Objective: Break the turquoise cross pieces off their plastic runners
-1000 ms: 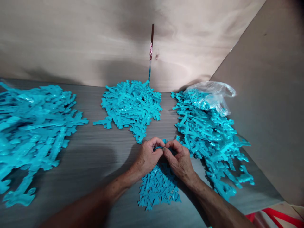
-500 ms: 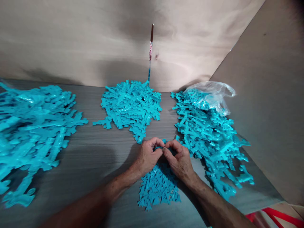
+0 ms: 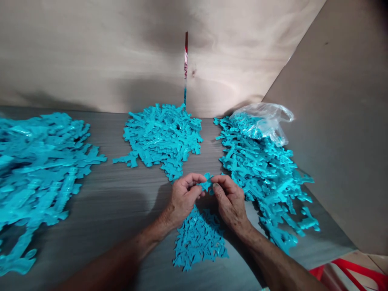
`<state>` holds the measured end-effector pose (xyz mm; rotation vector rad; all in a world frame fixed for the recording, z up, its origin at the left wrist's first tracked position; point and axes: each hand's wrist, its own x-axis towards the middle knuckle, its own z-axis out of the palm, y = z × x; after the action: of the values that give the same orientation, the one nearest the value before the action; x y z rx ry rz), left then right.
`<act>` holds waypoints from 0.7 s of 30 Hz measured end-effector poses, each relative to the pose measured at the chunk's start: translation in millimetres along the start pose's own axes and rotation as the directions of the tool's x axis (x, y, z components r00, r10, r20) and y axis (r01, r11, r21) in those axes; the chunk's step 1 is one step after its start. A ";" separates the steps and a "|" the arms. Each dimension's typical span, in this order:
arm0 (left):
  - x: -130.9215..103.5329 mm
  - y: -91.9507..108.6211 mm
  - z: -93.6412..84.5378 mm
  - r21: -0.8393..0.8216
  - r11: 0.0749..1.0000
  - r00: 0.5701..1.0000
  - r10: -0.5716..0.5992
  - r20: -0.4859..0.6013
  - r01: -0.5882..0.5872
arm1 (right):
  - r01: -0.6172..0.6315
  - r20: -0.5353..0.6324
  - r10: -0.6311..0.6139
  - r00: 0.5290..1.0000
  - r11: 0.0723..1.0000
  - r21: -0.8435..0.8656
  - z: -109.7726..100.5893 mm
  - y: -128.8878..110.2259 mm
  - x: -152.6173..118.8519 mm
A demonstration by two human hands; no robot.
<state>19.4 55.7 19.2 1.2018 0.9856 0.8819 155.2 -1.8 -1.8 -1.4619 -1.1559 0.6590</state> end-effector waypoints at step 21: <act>-3.6 -2.9 -3.5 0.251 0.937 0.966 0.256 -0.020 -0.243 | 0.233 0.003 -0.234 0.972 0.968 -0.098 -1.2 -7.0 1.0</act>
<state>15.0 53.0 16.6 1.5486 1.0209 1.0153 154.5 -2.0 5.3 -1.3808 -1.3447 0.4373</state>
